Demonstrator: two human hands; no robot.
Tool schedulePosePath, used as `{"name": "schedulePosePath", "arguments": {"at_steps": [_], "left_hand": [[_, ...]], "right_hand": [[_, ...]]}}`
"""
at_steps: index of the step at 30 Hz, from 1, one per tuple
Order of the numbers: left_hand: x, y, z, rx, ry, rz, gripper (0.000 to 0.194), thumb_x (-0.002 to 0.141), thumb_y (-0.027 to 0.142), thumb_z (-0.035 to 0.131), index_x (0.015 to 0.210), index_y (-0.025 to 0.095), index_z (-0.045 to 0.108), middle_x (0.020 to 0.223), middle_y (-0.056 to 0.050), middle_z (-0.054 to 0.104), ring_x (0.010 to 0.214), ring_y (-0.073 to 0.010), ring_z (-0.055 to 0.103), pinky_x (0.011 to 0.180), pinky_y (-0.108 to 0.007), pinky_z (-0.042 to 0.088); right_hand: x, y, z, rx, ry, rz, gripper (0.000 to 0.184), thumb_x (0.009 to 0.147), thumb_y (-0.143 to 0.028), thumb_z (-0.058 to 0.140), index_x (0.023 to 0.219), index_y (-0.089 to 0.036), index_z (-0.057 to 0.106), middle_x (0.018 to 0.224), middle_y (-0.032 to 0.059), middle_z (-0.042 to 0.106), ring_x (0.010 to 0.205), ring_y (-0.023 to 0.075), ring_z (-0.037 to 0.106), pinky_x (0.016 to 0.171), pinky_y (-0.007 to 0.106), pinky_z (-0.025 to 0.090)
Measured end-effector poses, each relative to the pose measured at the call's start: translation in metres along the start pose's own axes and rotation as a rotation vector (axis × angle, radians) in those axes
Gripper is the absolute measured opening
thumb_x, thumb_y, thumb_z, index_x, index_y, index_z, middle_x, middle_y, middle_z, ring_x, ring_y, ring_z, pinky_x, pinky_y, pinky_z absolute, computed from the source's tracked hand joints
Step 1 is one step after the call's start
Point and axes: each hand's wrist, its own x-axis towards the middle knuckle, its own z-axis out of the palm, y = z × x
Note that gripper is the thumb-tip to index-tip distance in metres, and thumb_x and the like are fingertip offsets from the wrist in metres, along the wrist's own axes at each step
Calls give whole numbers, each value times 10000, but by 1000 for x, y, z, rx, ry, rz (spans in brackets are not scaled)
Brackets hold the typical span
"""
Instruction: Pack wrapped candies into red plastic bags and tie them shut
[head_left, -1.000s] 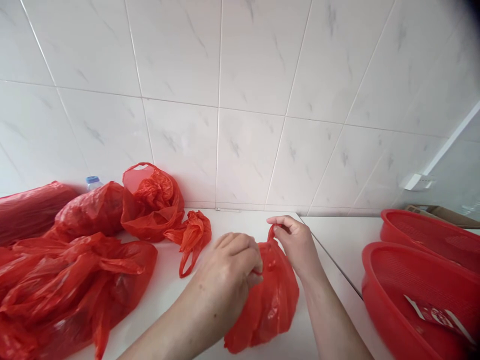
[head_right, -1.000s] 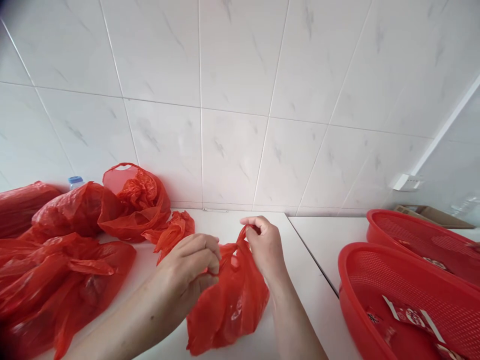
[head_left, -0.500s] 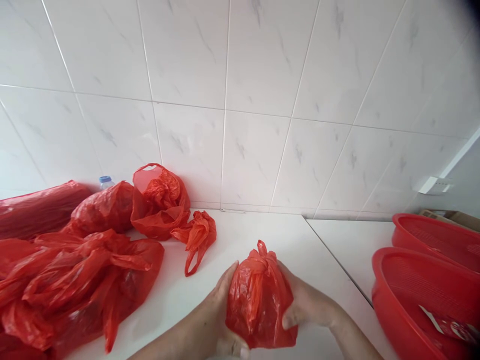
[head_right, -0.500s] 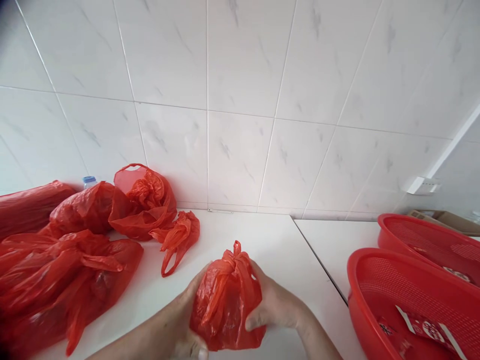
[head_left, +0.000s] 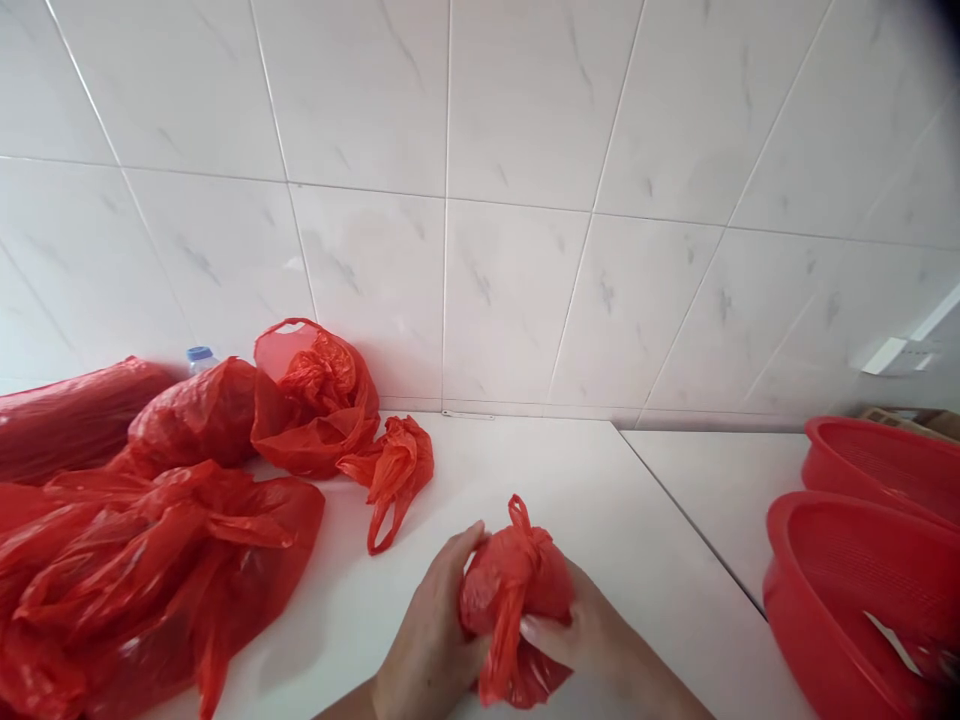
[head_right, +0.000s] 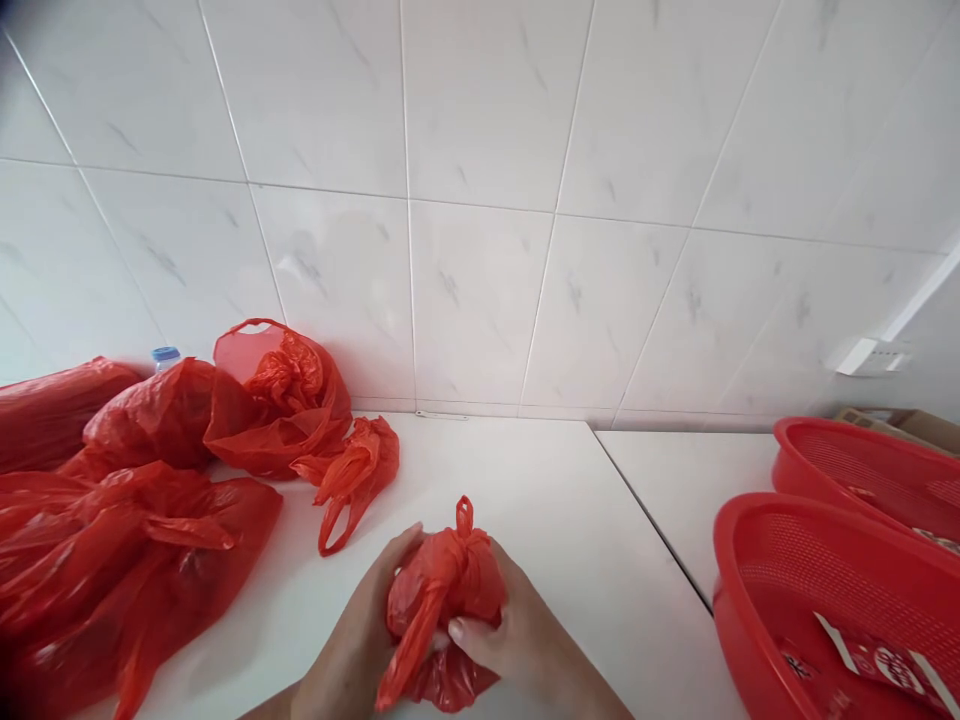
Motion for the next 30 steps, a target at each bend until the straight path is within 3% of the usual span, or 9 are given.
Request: {"name": "schedulePosePath", "arguments": {"at_steps": [3, 7, 11, 15, 20, 23, 25, 28, 30], "left_hand": [[-7, -3, -8, 170, 45, 383, 851, 756, 391, 728, 1448, 329, 238, 1422, -162, 390, 1293, -339, 417, 994, -496, 435], [-13, 1, -8, 353, -5, 668, 520, 870, 407, 583, 1351, 283, 431, 1273, -137, 576, 1201, -288, 525, 1030, -459, 408], [-12, 3, -3, 455, -39, 794, 238, 937, 344, 487, 1121, 259, 612, 1053, -67, 715, 1097, -211, 606, 1019, -367, 426], [-16, -2, 0, 513, -54, 729, 137, 890, 362, 568, 981, 337, 667, 1061, -10, 725, 1111, -205, 610, 1055, -398, 403], [-31, -13, 6, 374, -323, 554, 131, 885, 325, 570, 937, 397, 667, 809, 70, 757, 902, -166, 696, 1076, -395, 396], [-34, -9, 8, 306, -255, 669, 228, 892, 212, 554, 1020, 388, 624, 858, 83, 763, 941, -153, 690, 1118, -390, 332], [-28, -1, 7, 341, -153, 696, 227, 861, 244, 610, 1064, 344, 594, 1094, 9, 726, 1125, -211, 612, 1121, -447, 308], [-15, 9, 7, 423, -113, 538, 730, 694, 470, 748, 1313, 256, 428, 1437, -187, 442, 1335, -373, 377, 1059, -566, 342], [-8, 11, 10, 442, -177, 352, 1080, 562, 515, 808, 1439, 226, 248, 1524, -245, 244, 1348, -421, 329, 993, -570, 416]], "right_hand": [[-1, -8, -14, 225, -110, -58, 552, 798, -628, 544, 1161, -212, 567, 1102, 85, 618, 989, 242, 581, 871, 373, 445], [2, -9, -18, 313, 34, 21, 561, 895, -659, 314, 1053, -230, 639, 1016, 71, 643, 923, 210, 579, 865, 355, 430], [4, -11, -14, 418, 22, 103, 346, 866, -522, 540, 929, -201, 654, 863, 39, 632, 804, 168, 566, 780, 304, 434], [7, -7, -16, 427, 141, 136, 238, 786, -408, 675, 747, -181, 614, 726, -15, 574, 699, 129, 517, 702, 261, 409], [16, 15, -36, -114, 494, 122, 371, 793, -447, 628, 557, -179, 529, 556, -41, 494, 584, 124, 414, 616, 264, 348], [19, 24, -47, -134, 503, 139, 352, 790, -470, 619, 598, -179, 577, 571, -27, 543, 602, 140, 467, 654, 282, 394], [17, 26, -53, 0, 433, 109, 343, 799, -522, 598, 808, -184, 655, 709, -2, 622, 710, 167, 555, 741, 312, 446], [15, 33, -59, 308, 363, 86, 528, 807, -646, 521, 1104, -223, 625, 969, 51, 668, 912, 210, 613, 837, 369, 477], [15, 39, -62, 419, 377, 115, 551, 807, -671, 502, 1090, -219, 642, 1036, 77, 669, 971, 222, 615, 854, 370, 485]]}}
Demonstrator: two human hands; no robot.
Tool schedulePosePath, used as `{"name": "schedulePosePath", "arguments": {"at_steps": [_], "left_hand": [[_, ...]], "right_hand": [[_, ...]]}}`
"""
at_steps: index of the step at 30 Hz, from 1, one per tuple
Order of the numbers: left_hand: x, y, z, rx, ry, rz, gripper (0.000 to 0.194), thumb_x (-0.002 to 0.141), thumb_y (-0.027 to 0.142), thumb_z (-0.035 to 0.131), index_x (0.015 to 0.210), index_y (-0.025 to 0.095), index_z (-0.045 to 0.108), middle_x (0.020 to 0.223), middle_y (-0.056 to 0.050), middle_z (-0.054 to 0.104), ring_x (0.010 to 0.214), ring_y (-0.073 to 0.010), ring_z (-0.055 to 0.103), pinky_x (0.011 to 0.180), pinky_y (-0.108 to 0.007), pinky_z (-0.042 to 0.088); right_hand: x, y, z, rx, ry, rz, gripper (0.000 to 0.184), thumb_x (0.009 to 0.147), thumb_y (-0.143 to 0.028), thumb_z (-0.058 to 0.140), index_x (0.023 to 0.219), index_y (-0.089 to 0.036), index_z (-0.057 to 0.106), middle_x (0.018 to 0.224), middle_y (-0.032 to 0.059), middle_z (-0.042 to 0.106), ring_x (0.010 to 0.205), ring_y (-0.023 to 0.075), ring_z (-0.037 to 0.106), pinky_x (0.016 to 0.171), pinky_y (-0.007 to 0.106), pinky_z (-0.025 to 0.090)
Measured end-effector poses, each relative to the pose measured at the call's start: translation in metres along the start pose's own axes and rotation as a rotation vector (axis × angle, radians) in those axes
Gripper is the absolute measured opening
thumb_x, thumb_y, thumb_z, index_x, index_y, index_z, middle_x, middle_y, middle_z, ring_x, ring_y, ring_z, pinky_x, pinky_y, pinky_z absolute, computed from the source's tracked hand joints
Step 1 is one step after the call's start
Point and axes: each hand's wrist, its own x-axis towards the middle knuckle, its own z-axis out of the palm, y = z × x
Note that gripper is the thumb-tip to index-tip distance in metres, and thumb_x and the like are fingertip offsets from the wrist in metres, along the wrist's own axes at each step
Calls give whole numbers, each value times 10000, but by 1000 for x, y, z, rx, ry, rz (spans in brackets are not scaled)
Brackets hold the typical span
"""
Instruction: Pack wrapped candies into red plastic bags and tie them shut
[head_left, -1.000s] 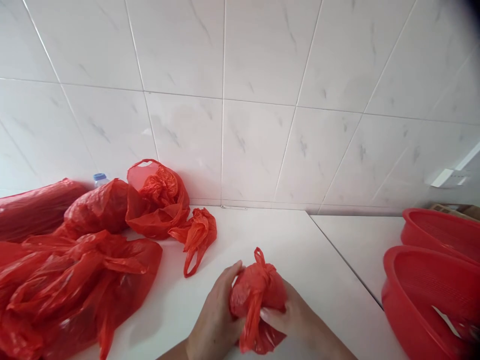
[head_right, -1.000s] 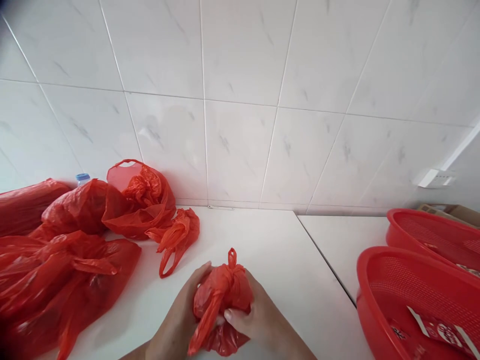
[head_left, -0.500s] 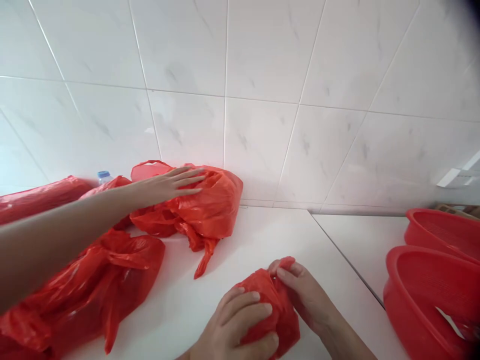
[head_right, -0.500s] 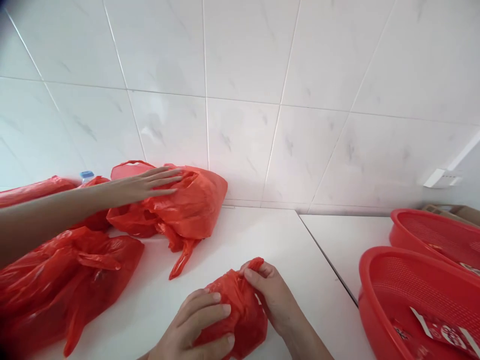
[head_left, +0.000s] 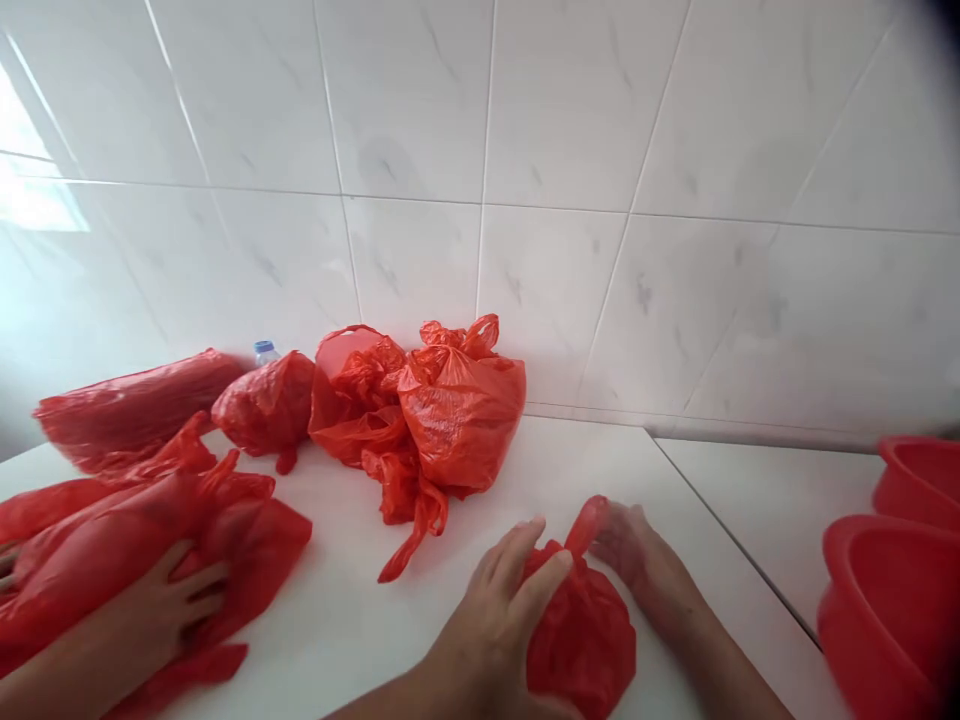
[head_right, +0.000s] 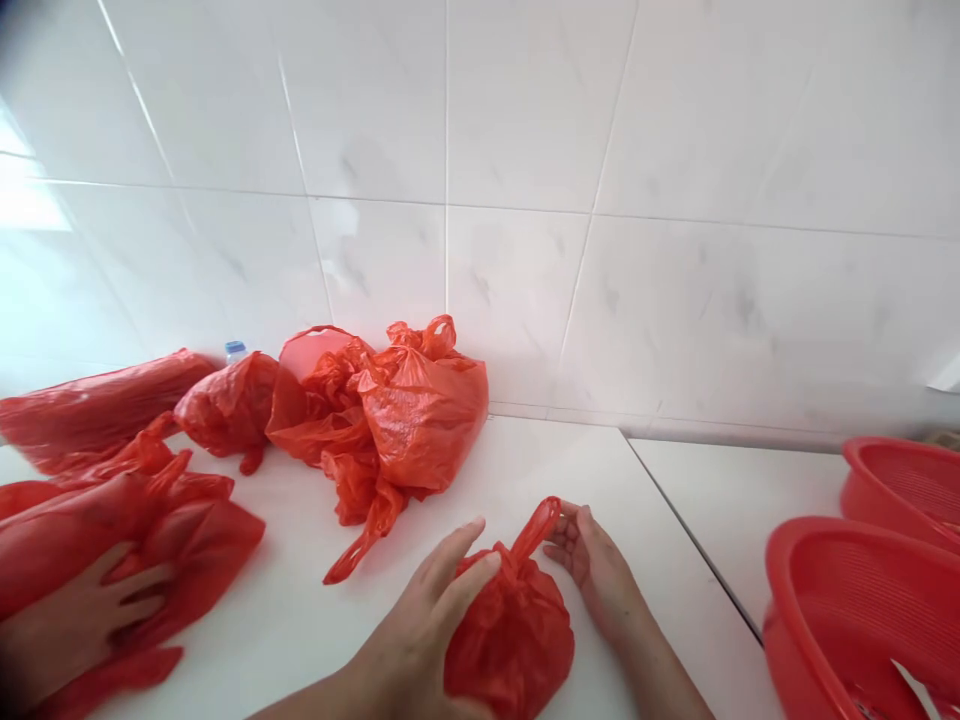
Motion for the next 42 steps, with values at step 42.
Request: {"name": "schedulePosePath", "arguments": {"at_steps": [42], "left_hand": [[19, -114, -57, 283, 130, -728, 822, 748, 330, 669, 1435, 131, 264, 1435, -235, 371, 1335, -375, 332, 1027, -517, 320]], "right_hand": [[29, 47, 70, -595, 72, -302, 899, 688, -496, 689, 1430, -263, 238, 1425, 125, 376, 1224, 275, 472, 968, 427, 437]]}}
